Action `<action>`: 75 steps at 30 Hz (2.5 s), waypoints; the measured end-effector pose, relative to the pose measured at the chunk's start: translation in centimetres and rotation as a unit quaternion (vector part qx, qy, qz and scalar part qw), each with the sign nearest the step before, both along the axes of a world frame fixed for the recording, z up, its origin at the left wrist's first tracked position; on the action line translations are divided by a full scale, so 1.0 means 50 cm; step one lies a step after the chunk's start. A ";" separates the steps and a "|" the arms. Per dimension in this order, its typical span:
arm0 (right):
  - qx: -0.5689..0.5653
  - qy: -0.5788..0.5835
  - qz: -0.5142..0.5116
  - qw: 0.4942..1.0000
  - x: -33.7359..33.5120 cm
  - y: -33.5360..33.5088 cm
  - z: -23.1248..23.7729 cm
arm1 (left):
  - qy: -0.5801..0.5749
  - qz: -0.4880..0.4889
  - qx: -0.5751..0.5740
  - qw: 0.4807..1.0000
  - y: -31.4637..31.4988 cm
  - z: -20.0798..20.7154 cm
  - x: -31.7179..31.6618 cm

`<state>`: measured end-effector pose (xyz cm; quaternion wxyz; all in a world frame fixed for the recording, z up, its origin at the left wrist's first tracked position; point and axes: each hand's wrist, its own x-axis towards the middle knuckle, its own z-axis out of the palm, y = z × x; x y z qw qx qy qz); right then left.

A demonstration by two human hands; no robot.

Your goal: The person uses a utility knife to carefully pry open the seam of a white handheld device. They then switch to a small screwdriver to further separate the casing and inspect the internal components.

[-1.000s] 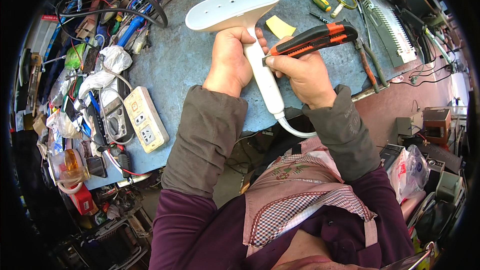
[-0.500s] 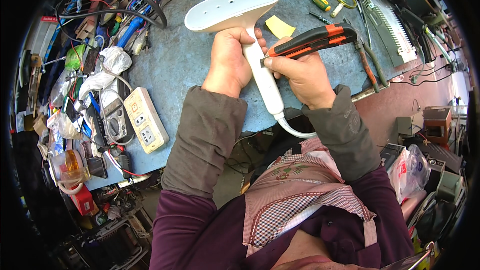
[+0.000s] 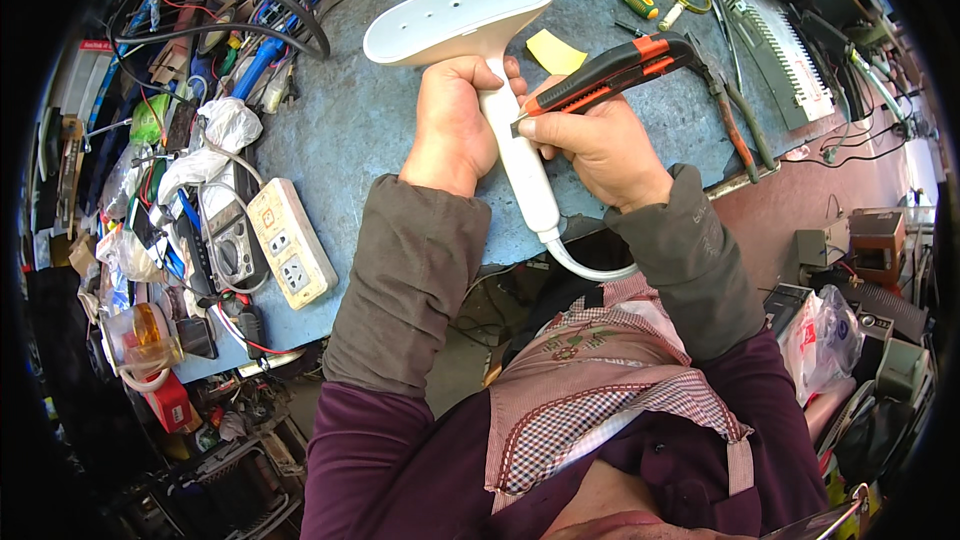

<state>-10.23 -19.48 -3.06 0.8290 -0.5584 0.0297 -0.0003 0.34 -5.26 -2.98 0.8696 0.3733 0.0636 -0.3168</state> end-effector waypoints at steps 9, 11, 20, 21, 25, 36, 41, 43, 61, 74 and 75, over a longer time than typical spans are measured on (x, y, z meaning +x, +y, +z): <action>-0.023 -0.010 -0.005 1.000 -0.002 -0.003 -0.008 | 0.004 -0.029 -0.021 0.999 0.003 -0.001 0.002; -0.036 -0.018 -0.018 0.999 -0.004 0.003 -0.008 | -0.005 -0.020 -0.022 1.000 0.003 -0.007 0.004; -0.042 -0.018 -0.011 0.999 -0.005 0.002 0.000 | -0.028 -0.008 -0.010 1.000 0.004 -0.004 -0.002; -0.037 -0.010 -0.002 0.999 -0.004 -0.003 -0.003 | -0.029 -0.010 -0.012 0.999 0.004 -0.003 -0.002; 0.028 0.021 -0.005 0.999 -0.003 -0.007 -0.005 | -0.043 -0.007 -0.017 0.999 0.004 0.002 -0.003; 0.025 0.005 -0.008 1.000 -0.012 0.003 0.015 | -0.055 -0.022 -0.076 0.995 0.010 0.000 0.000; 0.007 -0.022 -0.005 1.000 -0.010 0.001 0.006 | -0.068 -0.025 -0.061 0.996 0.007 0.005 -0.001; -0.031 -0.037 -0.013 0.999 -0.010 0.004 0.004 | -0.066 -0.023 -0.062 0.996 0.009 0.001 0.001; 0.104 0.008 -0.074 0.992 -0.005 -0.004 0.004 | -0.065 -0.002 -0.047 0.997 0.008 0.009 -0.004; -0.031 -0.030 -0.029 0.999 -0.005 0.006 -0.001 | -0.070 -0.022 -0.057 0.996 0.012 -0.001 0.004; -0.025 -0.028 -0.035 0.999 -0.006 0.007 -0.002 | -0.066 -0.019 -0.054 0.996 0.010 0.000 0.003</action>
